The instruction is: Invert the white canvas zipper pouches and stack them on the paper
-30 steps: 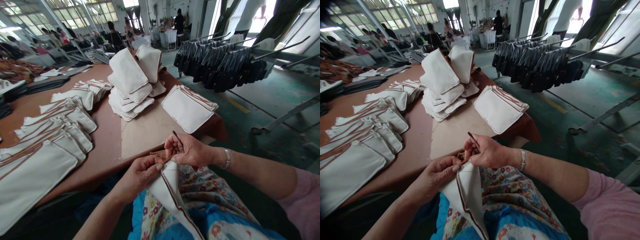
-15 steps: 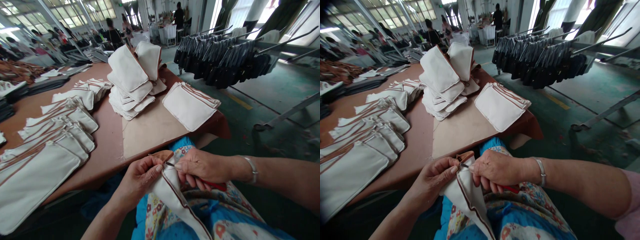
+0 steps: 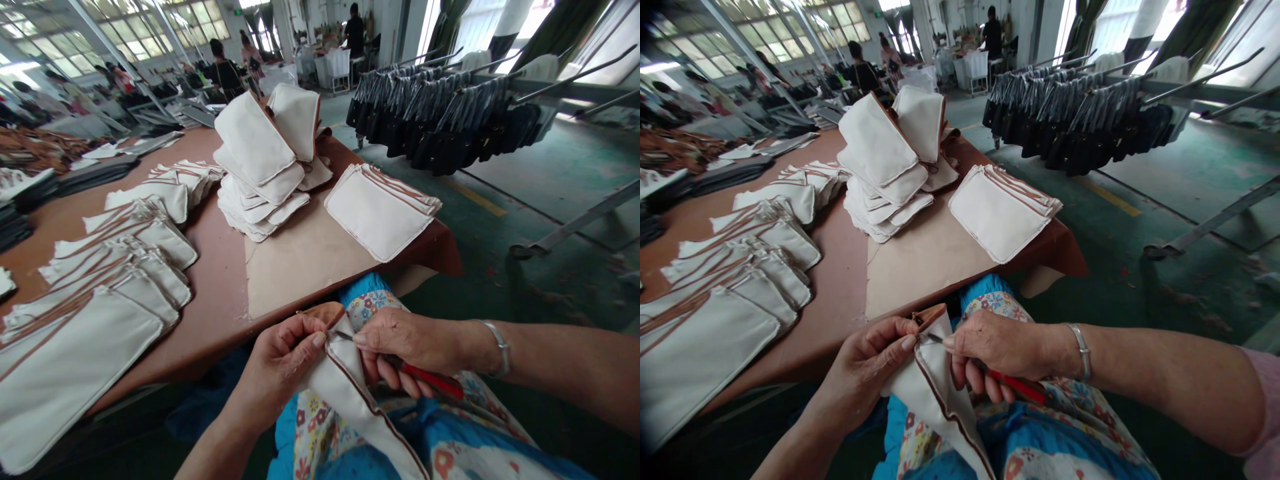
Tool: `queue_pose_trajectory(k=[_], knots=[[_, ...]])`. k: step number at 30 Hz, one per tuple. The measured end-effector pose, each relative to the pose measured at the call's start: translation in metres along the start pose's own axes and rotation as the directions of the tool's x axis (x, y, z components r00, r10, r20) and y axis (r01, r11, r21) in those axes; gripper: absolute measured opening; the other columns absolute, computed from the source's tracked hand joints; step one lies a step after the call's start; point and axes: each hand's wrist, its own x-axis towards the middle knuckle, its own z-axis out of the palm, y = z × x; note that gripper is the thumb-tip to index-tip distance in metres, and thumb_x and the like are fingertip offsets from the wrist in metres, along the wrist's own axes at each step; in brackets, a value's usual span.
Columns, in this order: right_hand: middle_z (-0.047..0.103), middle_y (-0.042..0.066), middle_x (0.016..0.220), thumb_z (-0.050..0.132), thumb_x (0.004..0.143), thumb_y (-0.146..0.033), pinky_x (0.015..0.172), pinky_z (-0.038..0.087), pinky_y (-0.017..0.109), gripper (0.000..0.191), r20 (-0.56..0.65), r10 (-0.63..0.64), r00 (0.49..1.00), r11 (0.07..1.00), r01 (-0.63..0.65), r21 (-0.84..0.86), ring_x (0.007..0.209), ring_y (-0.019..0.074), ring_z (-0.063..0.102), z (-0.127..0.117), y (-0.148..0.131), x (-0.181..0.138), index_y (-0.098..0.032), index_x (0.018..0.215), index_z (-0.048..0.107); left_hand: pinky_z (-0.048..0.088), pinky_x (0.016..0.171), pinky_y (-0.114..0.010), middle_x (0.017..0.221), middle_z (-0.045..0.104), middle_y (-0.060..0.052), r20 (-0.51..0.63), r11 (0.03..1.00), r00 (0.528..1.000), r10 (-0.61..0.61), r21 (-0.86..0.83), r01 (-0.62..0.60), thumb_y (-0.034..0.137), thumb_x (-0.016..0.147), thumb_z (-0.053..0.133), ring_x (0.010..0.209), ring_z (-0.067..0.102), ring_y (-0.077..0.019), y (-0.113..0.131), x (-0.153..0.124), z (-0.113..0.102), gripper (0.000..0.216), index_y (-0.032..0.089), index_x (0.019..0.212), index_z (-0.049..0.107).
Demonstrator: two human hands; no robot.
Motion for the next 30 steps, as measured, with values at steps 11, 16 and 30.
queue_pose_trajectory(k=[11, 16, 30], knots=[[0.056, -0.003, 0.056, 0.038, 0.099, -0.047, 0.030, 0.041, 0.012, 0.046, 0.001, -0.071, 0.997, 0.976, 0.070, -0.207, 0.034, 0.0050, 0.051, 0.000, -0.007, -0.008, -0.012, 0.077, 0.058, 0.031, 0.050, -0.015, 0.068, 0.054, 0.003, -0.012, 0.998, 1.000, 0.016, 0.062, -0.015, 0.039, 0.077, 0.077, 0.055, 0.044, -0.0049, -0.002, -0.002, 0.003, 0.031, 0.014, 0.088, 0.061], [0.056, -0.002, 0.054, 0.039, 0.098, -0.048, 0.029, 0.041, 0.013, 0.047, 0.013, -0.068, 0.998, 0.978, 0.069, -0.196, 0.033, 0.0065, 0.051, -0.002, -0.003, -0.005, -0.011, 0.076, 0.059, 0.032, 0.051, -0.015, 0.069, 0.056, 0.002, -0.010, 0.999, 1.000, 0.027, 0.047, -0.027, 0.038, 0.078, 0.077, 0.056, 0.046, -0.0055, -0.002, -0.003, 0.006, 0.030, 0.014, 0.088, 0.061], [0.052, -0.004, 0.049, 0.041, 0.098, -0.043, 0.027, 0.037, 0.011, 0.042, -0.086, -0.136, 0.987, 0.960, 0.109, -0.257, 0.031, 0.0058, 0.049, 0.006, -0.005, -0.009, -0.015, 0.068, 0.050, 0.031, 0.051, -0.016, 0.071, 0.052, 0.003, 0.020, 0.976, 0.998, 0.066, 0.207, -0.069, 0.043, 0.085, 0.068, 0.057, 0.043, -0.0064, -0.007, -0.008, 0.007, 0.030, 0.016, 0.091, 0.058]])
